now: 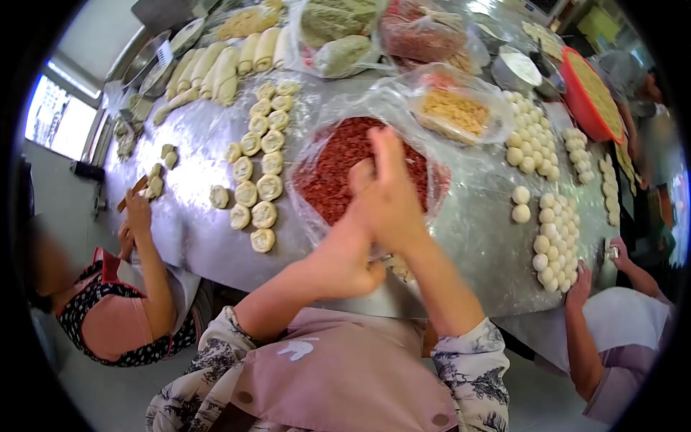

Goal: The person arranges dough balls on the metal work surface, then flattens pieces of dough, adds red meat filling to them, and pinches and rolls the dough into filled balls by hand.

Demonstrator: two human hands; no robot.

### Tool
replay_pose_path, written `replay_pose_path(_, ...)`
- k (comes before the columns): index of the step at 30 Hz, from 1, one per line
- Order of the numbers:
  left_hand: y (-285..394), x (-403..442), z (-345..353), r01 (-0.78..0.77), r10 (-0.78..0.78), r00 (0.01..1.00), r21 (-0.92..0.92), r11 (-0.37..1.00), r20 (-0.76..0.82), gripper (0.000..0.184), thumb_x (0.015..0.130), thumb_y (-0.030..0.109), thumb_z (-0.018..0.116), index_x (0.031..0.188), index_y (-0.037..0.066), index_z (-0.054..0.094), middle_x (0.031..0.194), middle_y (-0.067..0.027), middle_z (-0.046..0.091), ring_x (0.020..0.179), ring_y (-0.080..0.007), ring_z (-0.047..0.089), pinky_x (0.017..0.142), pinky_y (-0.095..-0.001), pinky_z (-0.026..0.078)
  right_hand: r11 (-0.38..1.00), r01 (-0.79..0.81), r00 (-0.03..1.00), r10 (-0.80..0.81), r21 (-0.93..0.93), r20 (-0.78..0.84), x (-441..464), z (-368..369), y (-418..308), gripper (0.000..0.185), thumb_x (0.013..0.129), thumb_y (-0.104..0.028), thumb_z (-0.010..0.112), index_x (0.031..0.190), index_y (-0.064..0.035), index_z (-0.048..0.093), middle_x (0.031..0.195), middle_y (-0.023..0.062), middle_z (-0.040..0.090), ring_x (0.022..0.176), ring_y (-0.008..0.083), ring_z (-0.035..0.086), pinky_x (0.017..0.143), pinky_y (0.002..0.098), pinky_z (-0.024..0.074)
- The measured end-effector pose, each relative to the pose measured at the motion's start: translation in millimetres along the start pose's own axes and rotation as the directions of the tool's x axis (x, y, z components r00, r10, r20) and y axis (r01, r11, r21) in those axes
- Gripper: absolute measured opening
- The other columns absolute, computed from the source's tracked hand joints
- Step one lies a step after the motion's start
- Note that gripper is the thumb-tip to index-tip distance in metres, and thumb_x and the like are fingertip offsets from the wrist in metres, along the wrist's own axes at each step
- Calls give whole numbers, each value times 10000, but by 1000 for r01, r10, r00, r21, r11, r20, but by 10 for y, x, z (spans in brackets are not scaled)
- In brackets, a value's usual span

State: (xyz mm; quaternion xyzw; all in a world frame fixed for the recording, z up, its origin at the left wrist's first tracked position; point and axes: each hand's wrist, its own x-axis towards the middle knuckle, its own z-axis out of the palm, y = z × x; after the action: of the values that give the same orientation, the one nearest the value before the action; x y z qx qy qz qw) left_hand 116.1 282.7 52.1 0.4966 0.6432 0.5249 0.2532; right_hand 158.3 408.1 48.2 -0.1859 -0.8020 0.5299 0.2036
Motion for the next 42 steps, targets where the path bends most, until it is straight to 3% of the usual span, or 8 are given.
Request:
replay_pose_path(6,-129,83,-4,-178,209,972,251,952,-104,678,674,42,673,1306,-12,435,1208,-254,507,1149,-436,492,949,-463,453,995,49,997,-44,90,-57,-125,118,56,600,1024,-345,453,1477,28,325,1558,233,274,1467,334,234,1173,383,202)
replay_pose_path(10,-270,100,-42,29,21,970,200,979,-243,172,797,69,619,951,5,577,869,-170,581,829,-378,609,701,-448,514,979,139,988,-128,148,-84,-304,157,-102,553,1011,-267,518,1457,30,378,1525,207,365,1439,323,311,1160,382,244)
replay_pose_path(13,-236,110,-75,31,21,952,165,986,-305,145,818,56,602,950,-1,581,911,-181,577,860,-380,603,709,-447,517,950,194,974,-215,-244,-65,-417,95,-65,384,983,-158,562,1318,30,554,1367,195,556,1342,328,464,1106,379,345)
replay_pose_path(18,-230,124,-4,21,21,903,93,995,-428,247,773,-8,604,1020,-10,628,979,-188,627,956,-377,611,774,-434,513,936,191,958,-244,-297,-152,-431,1,-181,183,861,-47,701,1042,-26,682,961,103,668,853,226,647,760,310,511)
replay_pose_path(27,-202,109,-10,141,-163,985,254,957,65,200,782,208,601,818,25,673,803,-220,668,801,-401,656,709,-480,517,911,238,944,-299,-336,-142,-600,-187,-144,97,809,7,700,859,-46,636,787,99,626,679,240,621,607,319,490)
replay_pose_path(33,-29,57,-159,421,-402,904,-135,897,146,163,926,187,649,889,38,704,785,-22,678,697,-105,610,633,-265,496,974,-148,781,8,-172,-625,-903,-698,338,33,875,-61,692,907,-63,693,798,80,656,681,191,623,623,268,489)
replay_pose_path(37,-136,131,-201,324,-388,920,-649,688,49,296,982,165,583,1247,32,588,1223,-144,640,1023,-210,661,757,-320,568,862,-56,893,-182,-504,-411,-1335,-444,606,52,832,-47,709,875,-76,709,830,65,687,764,221,641,707,310,510)
replay_pose_path(42,-228,126,-102,250,-427,902,-893,375,73,588,991,587,390,628,125,396,636,-33,438,624,-197,528,506,-312,447,706,49,917,-312,-707,-248,-1506,23,1085,230,805,-75,703,1035,-74,701,1019,78,692,962,269,632,831,394,488)
